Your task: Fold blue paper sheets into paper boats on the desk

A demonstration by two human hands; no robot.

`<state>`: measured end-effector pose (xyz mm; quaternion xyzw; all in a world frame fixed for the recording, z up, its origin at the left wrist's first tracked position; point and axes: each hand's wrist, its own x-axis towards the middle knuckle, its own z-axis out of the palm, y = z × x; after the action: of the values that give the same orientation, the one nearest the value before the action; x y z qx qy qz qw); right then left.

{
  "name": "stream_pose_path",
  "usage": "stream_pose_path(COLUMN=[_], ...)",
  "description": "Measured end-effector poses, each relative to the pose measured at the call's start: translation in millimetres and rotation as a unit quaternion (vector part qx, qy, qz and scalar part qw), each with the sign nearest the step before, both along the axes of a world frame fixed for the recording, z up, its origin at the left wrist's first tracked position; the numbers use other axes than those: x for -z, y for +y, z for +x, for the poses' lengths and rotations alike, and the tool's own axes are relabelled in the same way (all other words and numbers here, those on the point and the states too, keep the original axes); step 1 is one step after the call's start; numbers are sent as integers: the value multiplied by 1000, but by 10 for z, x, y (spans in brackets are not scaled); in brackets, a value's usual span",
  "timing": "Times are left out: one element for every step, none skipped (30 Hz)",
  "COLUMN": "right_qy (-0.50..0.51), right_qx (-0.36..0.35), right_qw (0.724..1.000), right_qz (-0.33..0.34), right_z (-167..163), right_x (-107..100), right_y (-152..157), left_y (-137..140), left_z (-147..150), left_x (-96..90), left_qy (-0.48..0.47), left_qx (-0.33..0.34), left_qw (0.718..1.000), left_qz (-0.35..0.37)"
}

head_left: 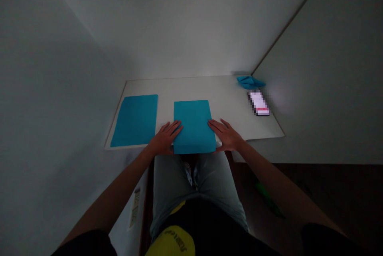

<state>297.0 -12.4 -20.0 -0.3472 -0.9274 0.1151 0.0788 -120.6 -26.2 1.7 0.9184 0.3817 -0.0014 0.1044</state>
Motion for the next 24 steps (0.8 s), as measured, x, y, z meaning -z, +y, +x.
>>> stream_pose_path(right_qy=[0, 2, 4, 8, 12, 18, 23, 27, 31, 35, 38, 42, 46, 49, 52, 53, 53, 52, 49, 47, 46, 46, 47, 48], right_qx=[3, 5, 6, 5, 6, 8, 12, 18, 26, 38, 51, 64, 79, 95, 110, 123, 133, 141, 146, 149, 152, 153, 153, 153], right_qw=[1000, 1000, 1000, 1000, 1000, 1000, 1000, 999, 999, 999, 998, 997, 996, 994, 992, 991, 989, 988, 988, 987, 987, 987, 987, 987], right_qz=[1, 3, 4, 4, 5, 3, 1, -2, -6, -8, -10, -12, -13, -15, -18, -22, -26, -28, -30, -29, -29, -30, -31, -32], right_z=[2, 6, 11, 15, 18, 17, 12, 0, -18, -42, -70, -100, -128, -153, -174, -189, -200, -207, -213, -217, -222, -226, -230, -232], right_x=[2, 4, 7, 10, 13, 15, 16, 16, 15, 14, 11, 8, 6, 4, 2, 0, -3, -8, -16, -27, -42, -60, -79, -97], right_y=[8, 12, 12, 10, 6, 3, 0, -2, -3, -3, -2, 0, 3, 7, 11, 17, 23, 28, 32, 35, 35, 34, 31, 27], left_y=[-4, -10, -16, -21, -25, -27, -27, -27, -26, -25, -24, -24, -22, -20, -17, -14, -9, -4, 0, 5, 9, 13, 17, 21], left_z=[2, 4, 6, 6, 6, 5, 3, 3, 3, 5, 9, 15, 23, 34, 47, 62, 78, 96, 115, 135, 153, 169, 182, 190], left_x=[-1, -2, -3, -5, -7, -9, -11, -13, -14, -15, -15, -16, -16, -16, -17, -19, -20, -22, -24, -27, -30, -33, -36, -39], left_qy=[-1, -6, -15, -27, -41, -54, -65, -73, -78, -81, -83, -84, -85, -88, -93, -99, -105, -110, -116, -120, -125, -130, -135, -140], left_qx=[-3, -5, -7, -8, -11, -15, -22, -30, -40, -52, -67, -83, -99, -112, -124, -133, -142, -152, -163, -175, -186, -194, -201, -206], left_qw=[1000, 1000, 1000, 1000, 999, 998, 998, 997, 996, 995, 994, 993, 991, 989, 988, 986, 984, 982, 980, 977, 974, 972, 970, 968], left_qz=[-1, -1, -4, -7, -10, -14, -17, -20, -22, -23, -24, -23, -22, -21, -20, -19, -19, -18, -17, -15, -14, -12, -12, -13])
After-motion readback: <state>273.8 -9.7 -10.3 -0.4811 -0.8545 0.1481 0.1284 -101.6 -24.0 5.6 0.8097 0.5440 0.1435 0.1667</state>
